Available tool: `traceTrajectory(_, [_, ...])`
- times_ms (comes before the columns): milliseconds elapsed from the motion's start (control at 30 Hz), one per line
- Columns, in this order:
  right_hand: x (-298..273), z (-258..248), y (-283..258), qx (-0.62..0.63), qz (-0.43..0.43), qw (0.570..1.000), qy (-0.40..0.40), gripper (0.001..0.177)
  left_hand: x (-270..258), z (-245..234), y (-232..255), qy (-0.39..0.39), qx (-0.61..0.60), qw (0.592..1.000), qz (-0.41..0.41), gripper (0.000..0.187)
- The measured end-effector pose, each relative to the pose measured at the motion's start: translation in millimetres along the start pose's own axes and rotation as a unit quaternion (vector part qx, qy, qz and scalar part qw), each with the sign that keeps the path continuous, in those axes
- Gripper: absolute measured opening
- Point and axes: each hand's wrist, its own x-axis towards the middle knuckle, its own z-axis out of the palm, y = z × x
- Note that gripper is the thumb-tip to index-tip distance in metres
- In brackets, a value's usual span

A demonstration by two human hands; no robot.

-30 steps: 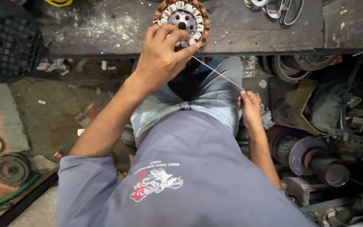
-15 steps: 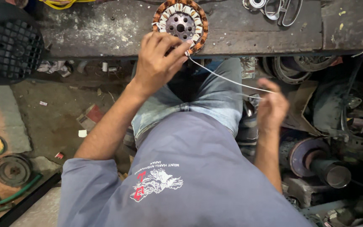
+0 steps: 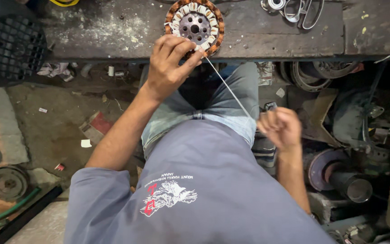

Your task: The person sits on the floor and winds a white insulated wire around the slots of a motor stator. They repeatedly pull the wire through the slots and wrap it around the stator's outer edge, continuing the winding process throughout the clip.

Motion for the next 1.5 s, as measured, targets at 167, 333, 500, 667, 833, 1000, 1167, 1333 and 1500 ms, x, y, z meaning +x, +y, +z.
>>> traceTrajectory(167, [11,4,41,0.095,0.087,0.991,-0.026,0.041,-2,0,1,-0.011,-0.002,1.000,0.000,0.031])
traceTrajectory(333, [12,8,44,0.074,0.070,0.995,0.015,0.039,1,3,1,0.002,0.009,1.000,0.000,0.034])
traceTrajectory(500, [20,16,42,0.011,0.025,0.999,0.022,0.035,-4,6,2,-0.012,0.007,1.000,-0.024,0.032])
traceTrajectory(667, [28,10,45,-0.054,-0.001,0.999,-0.008,0.030,-8,8,4,-0.004,-0.025,0.999,-0.045,0.025])
traceTrajectory(833, [31,-6,59,-0.053,0.099,0.987,0.113,0.035,4,1,7,0.014,-0.017,0.999,-0.039,0.025])
traceTrajectory(1000, [31,-12,79,-0.074,0.101,0.991,0.036,0.041,9,-4,8,0.008,-0.014,0.999,-0.036,0.025])
traceTrajectory(1167, [36,-10,76,-0.025,0.097,0.993,0.055,0.042,13,-5,4,0.000,-0.032,0.999,-0.039,0.028])
traceTrajectory(1333, [54,-29,95,-0.051,0.102,0.990,0.081,0.037,8,0,2,0.004,-0.031,0.998,-0.047,0.031])
traceTrajectory(1500, [77,-55,123,-0.101,0.104,0.983,0.115,0.035,1,14,6,0.035,-0.040,0.996,-0.067,0.036])
